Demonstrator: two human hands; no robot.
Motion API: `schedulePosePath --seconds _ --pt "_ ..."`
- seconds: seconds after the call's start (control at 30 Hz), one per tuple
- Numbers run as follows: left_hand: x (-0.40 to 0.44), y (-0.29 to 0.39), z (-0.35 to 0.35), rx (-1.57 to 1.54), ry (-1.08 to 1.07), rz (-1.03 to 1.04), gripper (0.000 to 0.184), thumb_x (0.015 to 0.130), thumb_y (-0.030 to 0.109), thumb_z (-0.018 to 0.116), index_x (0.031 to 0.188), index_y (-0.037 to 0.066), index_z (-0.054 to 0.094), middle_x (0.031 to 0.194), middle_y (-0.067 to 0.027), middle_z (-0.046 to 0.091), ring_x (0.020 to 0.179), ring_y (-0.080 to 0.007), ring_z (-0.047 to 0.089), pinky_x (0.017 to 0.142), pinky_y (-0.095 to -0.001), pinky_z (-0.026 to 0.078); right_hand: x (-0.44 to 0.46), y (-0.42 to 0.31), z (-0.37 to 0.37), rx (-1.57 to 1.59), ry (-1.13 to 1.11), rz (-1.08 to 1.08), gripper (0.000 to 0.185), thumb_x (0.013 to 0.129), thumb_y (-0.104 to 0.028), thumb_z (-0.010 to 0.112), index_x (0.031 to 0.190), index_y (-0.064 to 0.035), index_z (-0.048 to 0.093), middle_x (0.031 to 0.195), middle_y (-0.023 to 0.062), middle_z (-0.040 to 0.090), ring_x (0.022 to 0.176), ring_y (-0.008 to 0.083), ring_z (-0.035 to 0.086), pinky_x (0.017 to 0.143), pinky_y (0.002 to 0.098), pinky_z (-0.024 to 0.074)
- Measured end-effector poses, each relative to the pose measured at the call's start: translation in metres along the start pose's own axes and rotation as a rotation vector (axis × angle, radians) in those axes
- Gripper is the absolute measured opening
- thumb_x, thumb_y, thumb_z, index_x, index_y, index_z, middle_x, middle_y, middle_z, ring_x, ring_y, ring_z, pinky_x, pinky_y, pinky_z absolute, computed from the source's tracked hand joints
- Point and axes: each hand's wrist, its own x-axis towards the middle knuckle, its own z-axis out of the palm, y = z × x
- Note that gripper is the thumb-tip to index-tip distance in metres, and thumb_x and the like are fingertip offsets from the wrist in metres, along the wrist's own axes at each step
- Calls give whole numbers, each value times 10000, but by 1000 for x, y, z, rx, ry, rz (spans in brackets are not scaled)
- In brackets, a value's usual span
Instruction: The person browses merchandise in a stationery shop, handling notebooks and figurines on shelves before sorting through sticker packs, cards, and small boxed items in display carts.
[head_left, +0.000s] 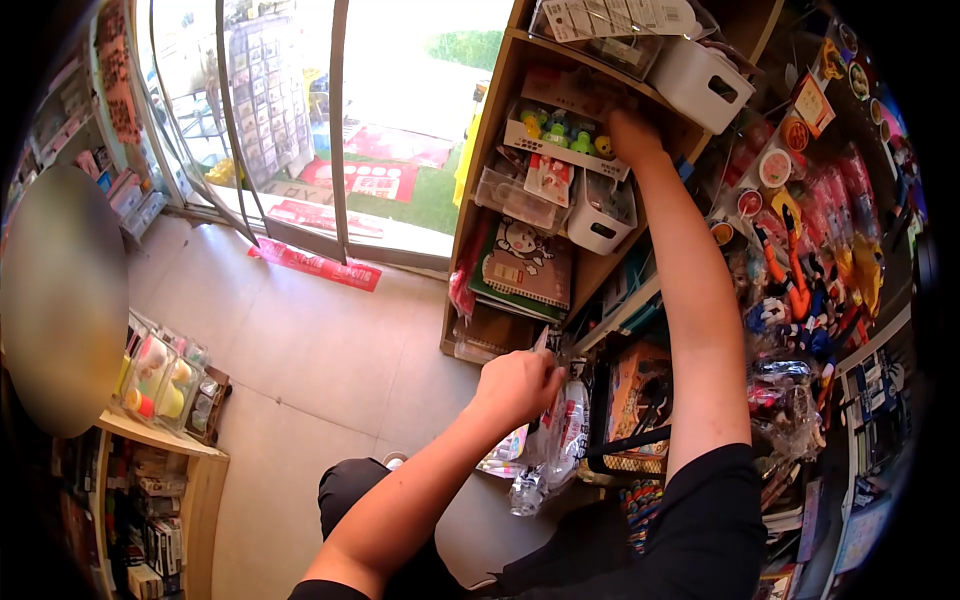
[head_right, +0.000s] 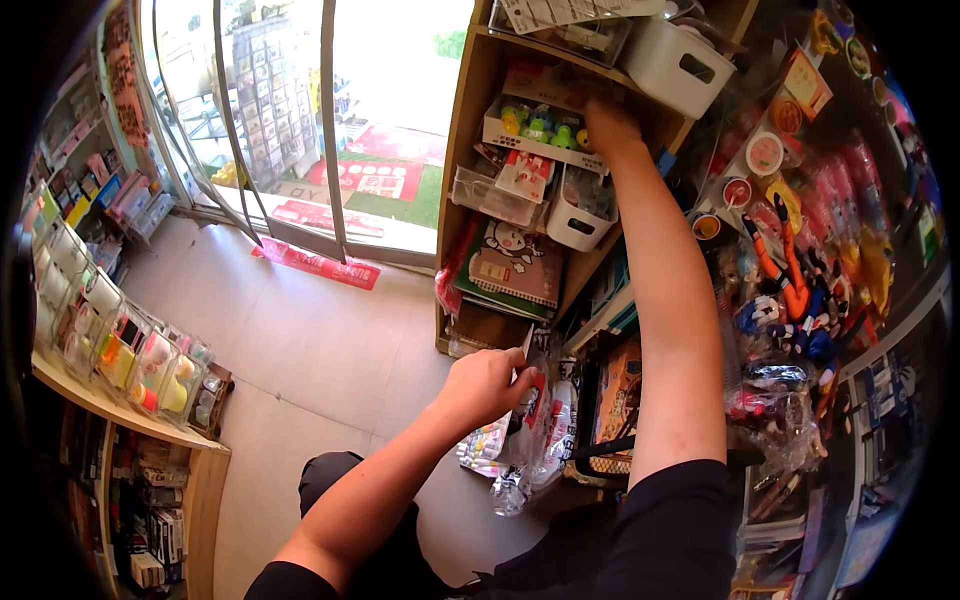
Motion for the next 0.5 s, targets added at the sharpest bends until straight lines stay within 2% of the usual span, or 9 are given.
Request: schedulePosePath --seconds 0.07,0.13,0.17,0.27,0.3,0.37,0.47,0.5 --pt "1 0 0 -2 7 6 300 939 326 623 905 37 694 761 -168 701 777 -379 682 707 -488 527 3 9 5 -8 17 -75 376 852 -29 641 1225 -55 667 1269 259 629 1157 409 634 967 464 537" --pt "2 0 0 -4 -3 0 302 939 329 623 906 38 694 763 -168 701 779 -381 682 709 -489 527 5 16 15 44 143 -229 435 832 -13 656 1260 -89 653 1294 259 607 1161 417 625 987 455 524" --pt "2 0 1 -7 -12 -6 304 939 332 623 906 38 694 765 -169 701 782 -382 682 712 -491 527 3 13 14 44 142 -229 435 832 -13 656 1260 -89 653 1294 259 607 1161 417 625 987 455 524" --pt "3 2 -1 -18 -26 -14 313 942 339 618 911 36 693 778 -176 703 796 -388 681 724 -497 524 2 5 4 189 129 -110 417 821 -4 663 1226 -103 673 1236 242 640 1149 409 629 1001 444 513" --pt "4 2 -1 -20 -23 -15 313 942 339 618 911 36 693 778 -176 703 796 -388 681 724 -497 524 0 -6 -22 198 -97 -10 505 834 13 647 1309 -158 628 1404 173 524 1256 378 561 1052 433 485" --pt "5 2 0 -29 -35 -10 321 946 344 612 911 34 689 798 -188 703 813 -396 679 738 -505 522 4 -10 -33 202 -326 88 598 847 30 631 1392 -212 583 1571 103 409 1363 347 494 1103 422 457" --pt "6 4 -1 -35 -49 -10 323 947 342 608 909 30 685 809 -197 703 821 -401 677 744 -508 521 19 3 -19 168 -237 206 608 855 17 630 1408 -229 573 1524 135 472 1358 364 497 1110 424 446" --pt "6 3 0 -35 -49 -11 323 947 342 608 909 30 685 809 -197 703 821 -401 677 744 -508 521 20 5 -14 190 -161 198 536 848 1 638 1351 -184 619 1419 154 554 1284 353 556 1069 418 471"
